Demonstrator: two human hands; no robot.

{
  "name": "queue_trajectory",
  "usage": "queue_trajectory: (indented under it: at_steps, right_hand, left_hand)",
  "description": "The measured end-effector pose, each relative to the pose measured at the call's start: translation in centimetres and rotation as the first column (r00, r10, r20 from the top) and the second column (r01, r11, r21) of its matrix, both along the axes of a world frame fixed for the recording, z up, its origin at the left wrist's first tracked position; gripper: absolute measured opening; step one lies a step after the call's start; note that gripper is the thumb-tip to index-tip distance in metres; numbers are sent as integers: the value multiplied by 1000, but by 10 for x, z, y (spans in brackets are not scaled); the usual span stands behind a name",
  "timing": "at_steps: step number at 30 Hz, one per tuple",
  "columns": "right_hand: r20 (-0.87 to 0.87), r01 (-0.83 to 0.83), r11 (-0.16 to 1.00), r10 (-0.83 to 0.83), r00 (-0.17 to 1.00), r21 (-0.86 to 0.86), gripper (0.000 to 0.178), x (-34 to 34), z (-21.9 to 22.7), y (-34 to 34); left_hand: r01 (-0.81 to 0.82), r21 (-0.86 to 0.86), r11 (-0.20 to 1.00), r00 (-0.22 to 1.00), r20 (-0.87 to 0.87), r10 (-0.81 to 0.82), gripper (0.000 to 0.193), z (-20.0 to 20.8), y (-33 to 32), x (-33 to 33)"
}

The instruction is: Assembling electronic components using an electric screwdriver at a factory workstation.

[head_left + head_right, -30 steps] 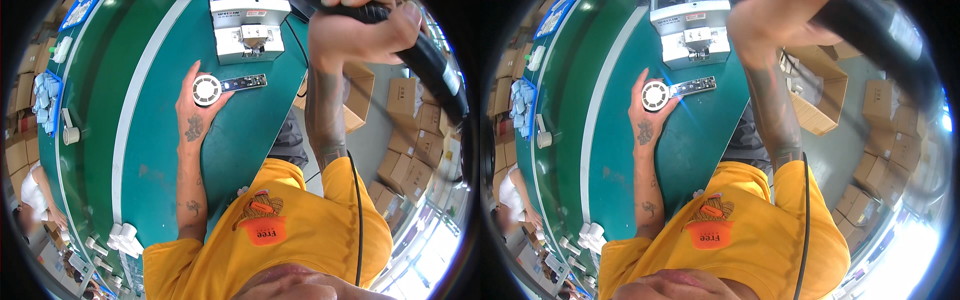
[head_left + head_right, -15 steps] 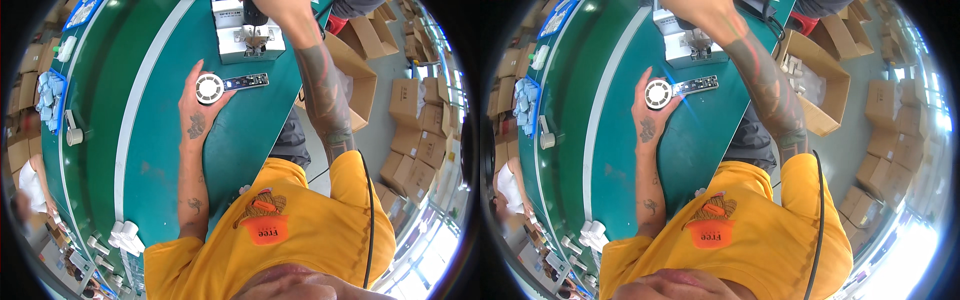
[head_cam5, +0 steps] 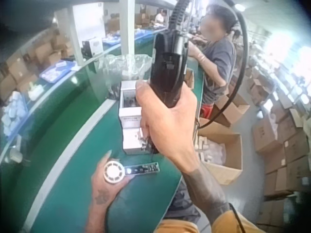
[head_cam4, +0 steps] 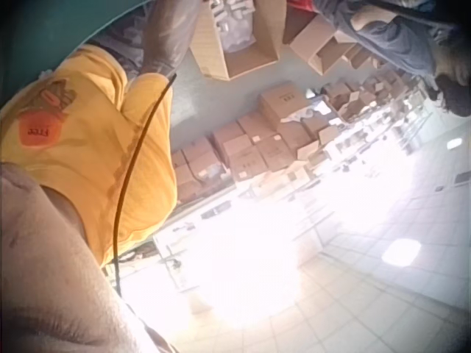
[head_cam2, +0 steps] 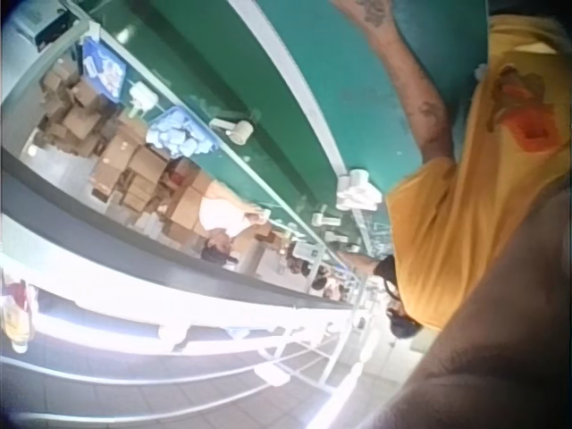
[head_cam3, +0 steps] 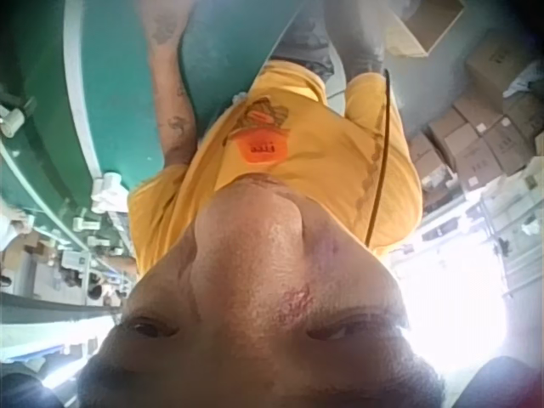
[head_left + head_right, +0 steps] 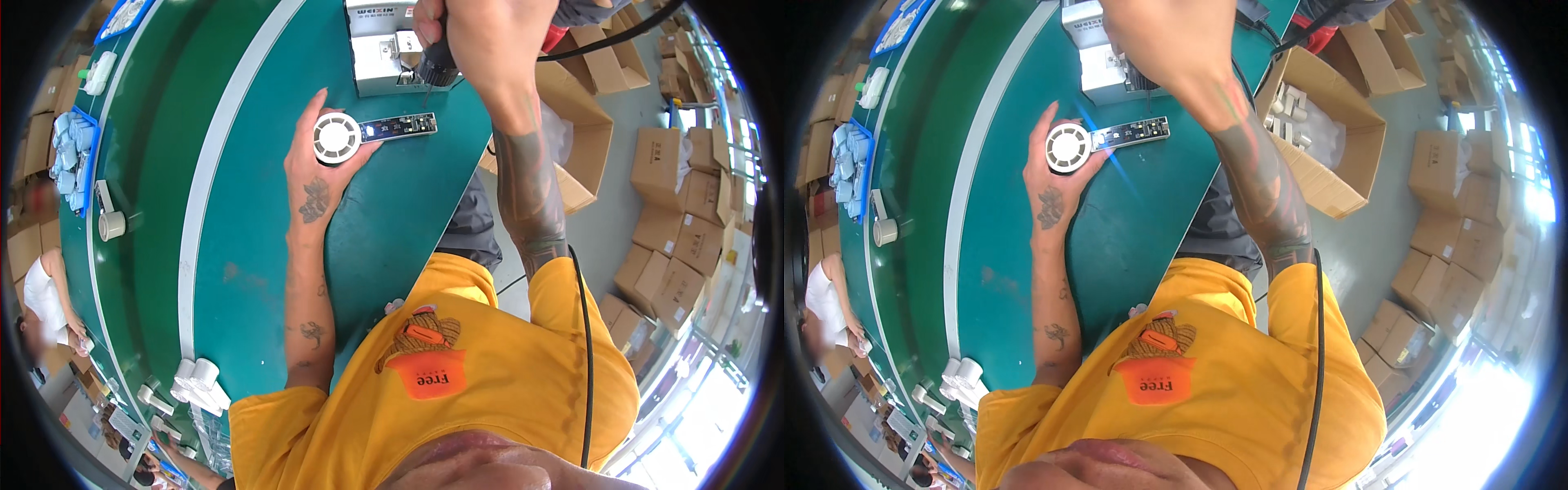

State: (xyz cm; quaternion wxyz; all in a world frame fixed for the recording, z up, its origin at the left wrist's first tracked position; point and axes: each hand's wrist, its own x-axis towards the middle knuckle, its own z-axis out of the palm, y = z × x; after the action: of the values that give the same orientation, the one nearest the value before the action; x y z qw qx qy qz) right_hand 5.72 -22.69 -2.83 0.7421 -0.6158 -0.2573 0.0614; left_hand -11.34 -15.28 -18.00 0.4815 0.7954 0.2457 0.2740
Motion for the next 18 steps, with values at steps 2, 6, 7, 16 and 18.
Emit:
queue_trajectory:
  at_steps: [2,6,7,16,18]
  right_hand:
    - [22,-38,998,36,999,53,19,-1,0,-6]
    - [185,-33,941,-31,982,336,18,10,4,-7]
    - [268,-50,883,-87,960,466,17,16,5,-7]
    - [585,-154,836,-224,779,526,19,59,19,8]
    - [358,-100,829,-125,925,550,31,42,33,-11]
  left_hand:
    - [-2,15,1000,1000,17,1,88,-1,0,0]
    - [4,21,1000,1000,12,-4,88,0,0,0]
    - [7,51,999,1000,6,-8,88,0,-1,1]
    - [3,26,1000,1000,-5,-3,87,0,-2,-1]
    - [20,16,1000,1000,7,-20,87,-2,-2,2]
